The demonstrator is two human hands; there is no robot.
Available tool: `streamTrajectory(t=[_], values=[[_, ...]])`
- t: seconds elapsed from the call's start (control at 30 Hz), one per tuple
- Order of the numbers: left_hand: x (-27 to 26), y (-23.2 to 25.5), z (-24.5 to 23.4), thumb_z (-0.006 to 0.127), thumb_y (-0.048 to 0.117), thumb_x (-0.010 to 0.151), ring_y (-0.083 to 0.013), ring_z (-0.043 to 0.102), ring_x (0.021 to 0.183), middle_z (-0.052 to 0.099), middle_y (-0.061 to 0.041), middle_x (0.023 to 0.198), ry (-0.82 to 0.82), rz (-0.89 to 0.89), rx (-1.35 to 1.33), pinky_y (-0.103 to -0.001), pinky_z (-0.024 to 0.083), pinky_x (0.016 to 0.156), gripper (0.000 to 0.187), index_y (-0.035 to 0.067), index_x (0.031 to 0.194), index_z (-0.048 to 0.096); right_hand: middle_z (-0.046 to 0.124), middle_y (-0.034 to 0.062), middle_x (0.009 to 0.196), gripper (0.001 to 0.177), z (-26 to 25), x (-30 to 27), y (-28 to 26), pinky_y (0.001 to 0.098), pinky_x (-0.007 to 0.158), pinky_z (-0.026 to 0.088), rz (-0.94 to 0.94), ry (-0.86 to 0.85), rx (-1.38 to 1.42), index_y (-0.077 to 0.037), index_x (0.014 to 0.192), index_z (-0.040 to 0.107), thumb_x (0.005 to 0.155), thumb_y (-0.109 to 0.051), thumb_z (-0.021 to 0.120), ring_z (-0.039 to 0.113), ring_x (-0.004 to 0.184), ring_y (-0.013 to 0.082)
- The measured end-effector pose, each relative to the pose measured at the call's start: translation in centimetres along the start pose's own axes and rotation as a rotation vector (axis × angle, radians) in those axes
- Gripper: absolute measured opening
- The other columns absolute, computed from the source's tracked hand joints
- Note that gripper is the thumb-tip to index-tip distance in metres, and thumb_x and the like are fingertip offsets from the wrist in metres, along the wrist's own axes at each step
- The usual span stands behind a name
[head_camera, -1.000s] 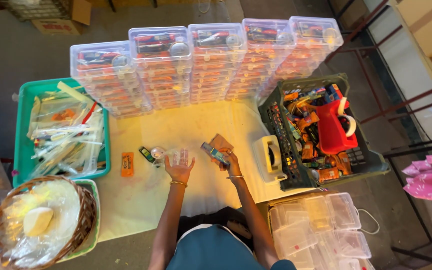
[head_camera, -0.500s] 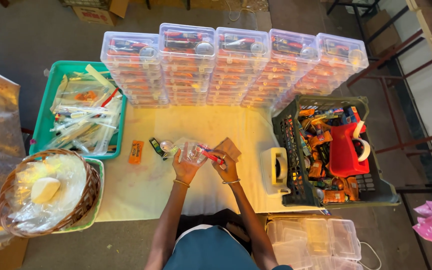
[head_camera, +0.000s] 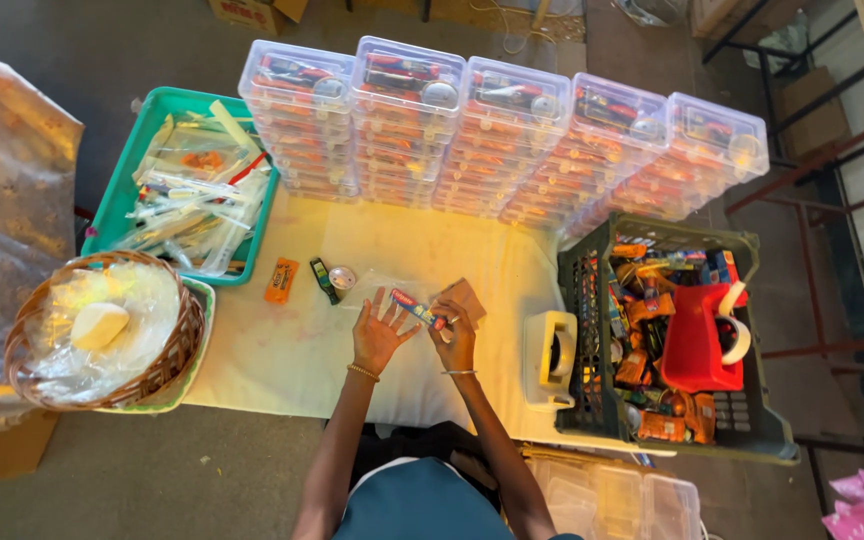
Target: The person stands at a table and organizes small items, including a small tin and packaged goods, into a clear plastic container. They handle the items with their hands, placing them into the container and then setting the container aside. The person also handles a small brown packet and a green item on the table.
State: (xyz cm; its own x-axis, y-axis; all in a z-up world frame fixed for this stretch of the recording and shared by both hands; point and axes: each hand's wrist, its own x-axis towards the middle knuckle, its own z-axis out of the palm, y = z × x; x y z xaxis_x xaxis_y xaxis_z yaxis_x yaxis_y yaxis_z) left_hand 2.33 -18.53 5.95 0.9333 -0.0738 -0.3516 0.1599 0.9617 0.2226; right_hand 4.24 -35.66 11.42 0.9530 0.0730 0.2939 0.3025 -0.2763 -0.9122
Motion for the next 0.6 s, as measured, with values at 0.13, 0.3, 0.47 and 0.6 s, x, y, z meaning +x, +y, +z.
streamTrajectory(t=[0.13,0.3,0.47,0.6], values=[[-1.1,-0.5,-0.2,0.060,0.062,0.090,-0.0338,0.049,0.133,0.052,-0.009,0.144,0.067,0.008,-0.062,-0.072,0.037,0.105,0.072,0.026,0.149,0.042,0.066,0.0147,0.128,0.035,0.3,-1.5,1.5,0.0377,0.081,0.059,-0.012,-0.044,-0.088,-0.005,0.107,0.072,0.076,0.009,0.079,0.069,0.114,0.0284],[0.4,-1.8,-4.3,0.064,0.030,0.091,-0.0257,0.051,0.124,0.053,-0.005,0.133,0.148,-0.004,0.089,-0.060,0.047,0.107,0.066,0.032,0.154,0.044,0.053,0.0235,0.142,0.037,1.0,-2.5,2.5,0.0442,0.101,0.049,-0.185,0.010,-0.212,-0.004,0.103,0.072,0.069,0.007,0.084,0.053,0.131,0.0393],[0.7,-0.7,-3.6,0.057,0.011,0.088,-0.0292,0.051,0.131,0.049,-0.007,0.144,0.125,-0.112,0.113,-0.059,0.049,0.105,0.071,0.024,0.157,0.042,0.046,0.0268,0.152,0.036,0.9,-1.7,2.7,0.0482,0.109,0.043,-0.195,0.121,-0.270,-0.002,0.102,0.068,0.069,0.009,0.080,0.044,0.142,0.0404],[1.2,1.5,-4.9,0.053,0.003,0.090,-0.0341,0.047,0.146,0.041,-0.013,0.163,-0.139,-0.180,0.213,-0.054,0.044,0.107,0.074,0.020,0.161,0.037,0.063,0.0185,0.142,0.038,1.9,-1.1,3.1,0.0410,0.103,0.054,-0.077,0.140,-0.146,-0.003,0.114,0.071,0.080,0.012,0.074,0.063,0.132,0.0325]])
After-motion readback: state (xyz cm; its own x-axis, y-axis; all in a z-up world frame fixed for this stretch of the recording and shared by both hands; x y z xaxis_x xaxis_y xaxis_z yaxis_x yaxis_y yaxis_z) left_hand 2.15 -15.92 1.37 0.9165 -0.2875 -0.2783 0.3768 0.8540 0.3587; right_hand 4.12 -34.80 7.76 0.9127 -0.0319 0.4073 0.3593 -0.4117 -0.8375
